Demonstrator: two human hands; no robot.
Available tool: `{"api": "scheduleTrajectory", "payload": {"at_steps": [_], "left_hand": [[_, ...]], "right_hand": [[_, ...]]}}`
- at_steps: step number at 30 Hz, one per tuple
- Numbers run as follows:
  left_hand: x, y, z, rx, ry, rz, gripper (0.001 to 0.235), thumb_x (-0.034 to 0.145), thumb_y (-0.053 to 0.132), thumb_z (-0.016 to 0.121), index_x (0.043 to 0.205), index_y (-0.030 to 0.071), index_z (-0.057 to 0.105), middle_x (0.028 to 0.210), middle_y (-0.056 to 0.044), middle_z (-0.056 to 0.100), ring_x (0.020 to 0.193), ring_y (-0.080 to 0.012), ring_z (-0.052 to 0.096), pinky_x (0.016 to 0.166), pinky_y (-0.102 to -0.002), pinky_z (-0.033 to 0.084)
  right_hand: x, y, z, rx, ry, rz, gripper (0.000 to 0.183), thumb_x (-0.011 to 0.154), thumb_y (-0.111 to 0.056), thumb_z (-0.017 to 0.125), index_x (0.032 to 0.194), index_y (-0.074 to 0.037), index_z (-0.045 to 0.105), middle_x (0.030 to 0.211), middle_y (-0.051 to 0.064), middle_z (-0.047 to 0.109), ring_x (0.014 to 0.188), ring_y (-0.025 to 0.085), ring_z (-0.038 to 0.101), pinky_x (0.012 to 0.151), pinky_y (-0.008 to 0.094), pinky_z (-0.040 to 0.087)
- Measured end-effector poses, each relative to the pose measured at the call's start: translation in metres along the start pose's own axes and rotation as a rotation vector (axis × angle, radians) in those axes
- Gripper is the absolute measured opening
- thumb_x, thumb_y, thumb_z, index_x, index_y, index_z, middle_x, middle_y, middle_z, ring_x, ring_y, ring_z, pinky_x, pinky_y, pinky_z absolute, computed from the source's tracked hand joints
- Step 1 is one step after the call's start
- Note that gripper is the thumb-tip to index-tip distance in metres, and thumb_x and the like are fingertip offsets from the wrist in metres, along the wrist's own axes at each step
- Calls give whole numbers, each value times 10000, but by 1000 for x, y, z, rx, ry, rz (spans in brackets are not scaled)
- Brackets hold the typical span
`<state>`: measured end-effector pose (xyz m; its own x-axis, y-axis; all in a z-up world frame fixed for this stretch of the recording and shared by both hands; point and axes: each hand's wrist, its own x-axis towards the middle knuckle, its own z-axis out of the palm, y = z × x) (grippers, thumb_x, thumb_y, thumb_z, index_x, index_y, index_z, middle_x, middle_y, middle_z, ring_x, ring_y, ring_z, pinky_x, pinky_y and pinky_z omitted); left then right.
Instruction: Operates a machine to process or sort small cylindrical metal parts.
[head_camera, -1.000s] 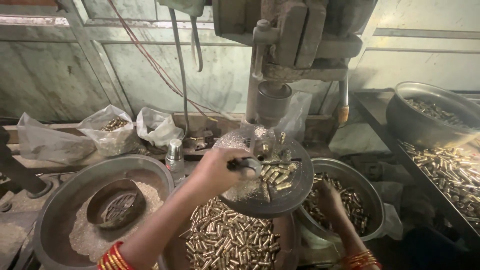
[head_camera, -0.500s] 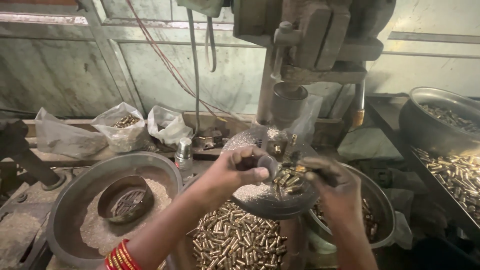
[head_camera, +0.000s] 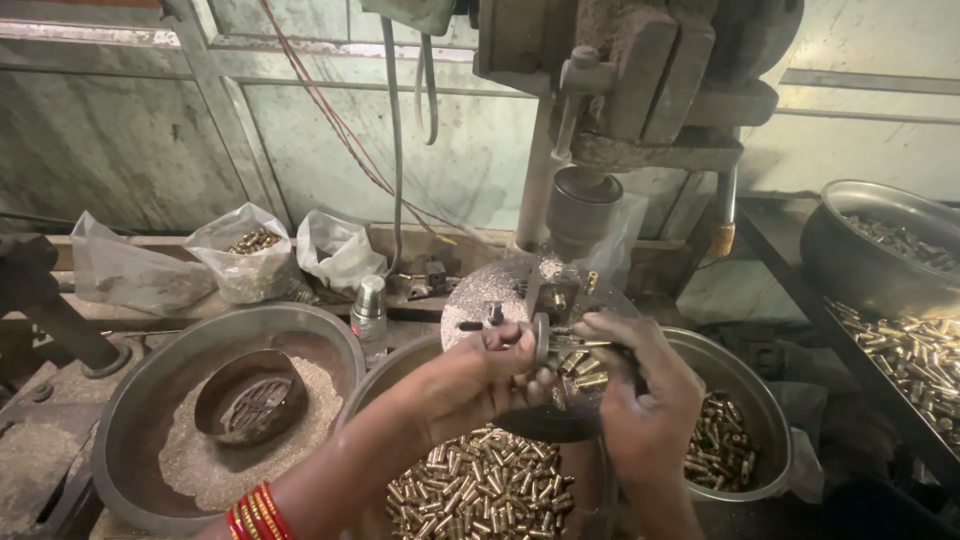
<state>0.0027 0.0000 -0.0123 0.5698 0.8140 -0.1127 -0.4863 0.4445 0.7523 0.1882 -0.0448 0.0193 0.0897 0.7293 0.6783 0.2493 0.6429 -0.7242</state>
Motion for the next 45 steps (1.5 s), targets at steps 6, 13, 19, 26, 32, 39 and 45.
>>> {"api": "scheduleTrajectory", "payload": {"at_steps": [6, 13, 19, 26, 32, 39, 45], "left_hand": [[0, -6, 10, -164, -113, 5, 169, 1079, 166, 566, 1153, 16, 589, 946, -89, 664, 798, -136, 640, 745, -256, 573], [-11, 29, 13, 581, 246, 282, 156, 915, 95, 704, 1055, 27, 709, 954, -81, 774, 870, -167, 728, 854, -309, 620], [-17, 43, 9, 1008, 434, 512, 265, 828, 45, 773, 1092, 33, 753, 964, -59, 822, 872, -92, 748, 831, -269, 619], [-25, 49, 27, 1186, 514, 399, 303, 788, 109, 822, 1087, 80, 781, 944, -38, 828, 801, -98, 758, 757, -275, 597], [-16, 37, 28, 1255, 320, 549, 325, 769, 118, 842, 1090, 119, 792, 965, -46, 829, 822, -104, 764, 773, -283, 607], [5, 29, 21, 1262, 312, 654, 332, 801, 87, 811, 1128, 108, 763, 939, -97, 807, 791, -171, 766, 747, -306, 600], [14, 22, 28, 1360, 284, 838, 296, 803, 18, 779, 1094, 71, 763, 991, -137, 772, 838, -247, 755, 730, -338, 606]], "right_hand": [[-1, -8, 5, -217, 16, -206, 523, 743, 239, 476, 1157, 17, 707, 1055, 114, 762, 1033, 179, 751, 931, 265, 570], [11, 16, 4, -249, -17, -103, 386, 806, 86, 641, 1173, -11, 714, 1104, 156, 740, 1014, 256, 720, 871, 342, 548], [26, 53, 27, -514, -97, -21, 157, 896, -159, 748, 948, -14, 722, 840, 178, 696, 743, 349, 664, 675, 436, 496], [12, 48, 30, -563, -25, -106, 254, 905, -217, 727, 781, -4, 664, 766, 181, 647, 708, 381, 617, 661, 474, 471], [-3, 54, 14, -573, -36, -147, 175, 870, -169, 773, 963, -25, 734, 963, 161, 649, 937, 357, 617, 824, 449, 476], [-7, 43, 10, -407, 13, -38, 381, 734, 18, 643, 1108, -18, 707, 1058, 171, 657, 967, 344, 658, 843, 396, 516], [-7, 43, 11, -419, 73, 18, 212, 857, -44, 693, 1065, -39, 733, 1052, 148, 697, 965, 334, 685, 851, 392, 523]]}}
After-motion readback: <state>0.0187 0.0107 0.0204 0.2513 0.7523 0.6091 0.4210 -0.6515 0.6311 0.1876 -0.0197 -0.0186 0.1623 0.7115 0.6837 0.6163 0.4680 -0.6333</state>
